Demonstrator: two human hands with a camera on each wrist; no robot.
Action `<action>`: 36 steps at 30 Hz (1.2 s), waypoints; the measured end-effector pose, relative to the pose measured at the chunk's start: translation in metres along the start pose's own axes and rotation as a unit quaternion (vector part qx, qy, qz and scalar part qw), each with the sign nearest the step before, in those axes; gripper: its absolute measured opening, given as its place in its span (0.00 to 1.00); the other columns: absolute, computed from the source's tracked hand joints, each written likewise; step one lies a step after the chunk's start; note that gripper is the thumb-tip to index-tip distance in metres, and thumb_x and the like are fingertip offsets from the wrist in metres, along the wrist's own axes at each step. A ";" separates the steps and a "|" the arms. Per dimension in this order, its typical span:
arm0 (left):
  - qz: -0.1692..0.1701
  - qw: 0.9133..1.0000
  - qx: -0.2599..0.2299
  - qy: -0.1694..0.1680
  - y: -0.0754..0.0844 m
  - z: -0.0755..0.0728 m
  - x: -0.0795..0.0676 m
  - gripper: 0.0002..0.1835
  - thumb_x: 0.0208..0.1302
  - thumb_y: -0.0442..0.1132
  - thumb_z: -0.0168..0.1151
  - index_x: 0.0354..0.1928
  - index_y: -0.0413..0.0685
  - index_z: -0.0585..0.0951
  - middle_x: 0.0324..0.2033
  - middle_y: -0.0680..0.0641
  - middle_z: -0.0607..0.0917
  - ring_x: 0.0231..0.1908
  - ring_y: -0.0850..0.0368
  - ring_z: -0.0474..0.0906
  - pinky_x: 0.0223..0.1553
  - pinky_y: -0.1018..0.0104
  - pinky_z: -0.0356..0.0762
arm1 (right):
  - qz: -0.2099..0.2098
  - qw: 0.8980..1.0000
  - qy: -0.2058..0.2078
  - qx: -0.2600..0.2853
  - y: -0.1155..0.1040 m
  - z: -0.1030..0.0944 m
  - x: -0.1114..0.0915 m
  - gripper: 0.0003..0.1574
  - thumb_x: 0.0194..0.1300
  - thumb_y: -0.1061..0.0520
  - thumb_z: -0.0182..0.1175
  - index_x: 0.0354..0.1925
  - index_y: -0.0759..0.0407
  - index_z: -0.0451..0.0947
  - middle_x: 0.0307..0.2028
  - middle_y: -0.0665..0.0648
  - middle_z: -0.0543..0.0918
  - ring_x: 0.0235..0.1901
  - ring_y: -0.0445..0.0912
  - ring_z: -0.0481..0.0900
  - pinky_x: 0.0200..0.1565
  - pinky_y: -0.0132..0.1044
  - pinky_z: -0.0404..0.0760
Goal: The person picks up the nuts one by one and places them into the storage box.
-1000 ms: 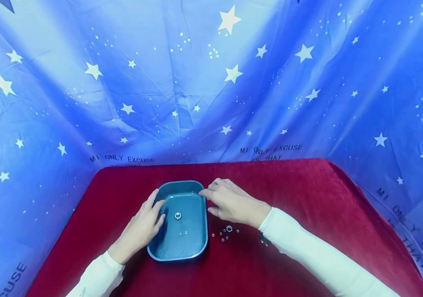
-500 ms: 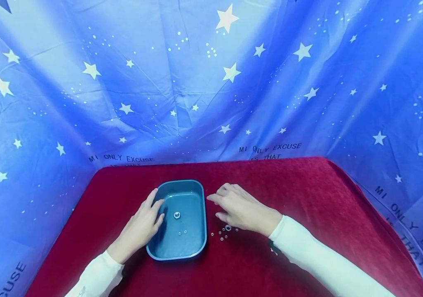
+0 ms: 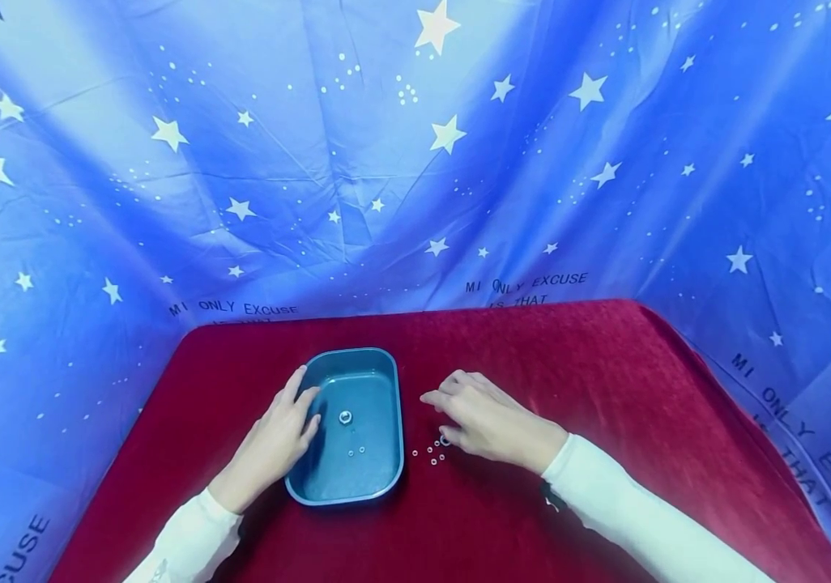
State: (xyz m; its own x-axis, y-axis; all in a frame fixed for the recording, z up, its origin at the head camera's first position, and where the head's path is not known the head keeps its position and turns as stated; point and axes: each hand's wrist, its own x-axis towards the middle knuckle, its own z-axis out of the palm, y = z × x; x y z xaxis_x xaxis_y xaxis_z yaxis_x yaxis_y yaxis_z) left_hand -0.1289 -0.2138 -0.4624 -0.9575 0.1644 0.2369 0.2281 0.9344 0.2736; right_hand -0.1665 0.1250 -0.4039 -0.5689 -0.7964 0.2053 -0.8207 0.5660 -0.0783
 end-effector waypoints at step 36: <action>-0.003 1.000 -0.004 -0.002 0.000 -0.001 0.002 0.26 0.69 0.40 0.64 0.65 0.39 0.76 0.76 0.37 0.59 0.66 0.39 0.69 0.49 0.47 0.84 | 0.031 0.999 -0.034 0.016 0.012 0.034 -0.027 0.28 0.55 0.57 0.73 0.55 0.56 0.83 0.39 0.47 0.82 0.46 0.45 0.77 0.49 0.46 0.78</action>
State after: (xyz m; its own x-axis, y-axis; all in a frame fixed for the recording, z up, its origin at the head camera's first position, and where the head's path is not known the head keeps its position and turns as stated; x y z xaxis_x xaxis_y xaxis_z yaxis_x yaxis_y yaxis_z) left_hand -0.1307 -0.2136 -0.4606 -0.9598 0.1593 0.2313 0.2230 0.9329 0.2829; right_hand -0.1630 0.1464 -0.4437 -0.6205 -0.7728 0.1334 -0.7841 0.6088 -0.1203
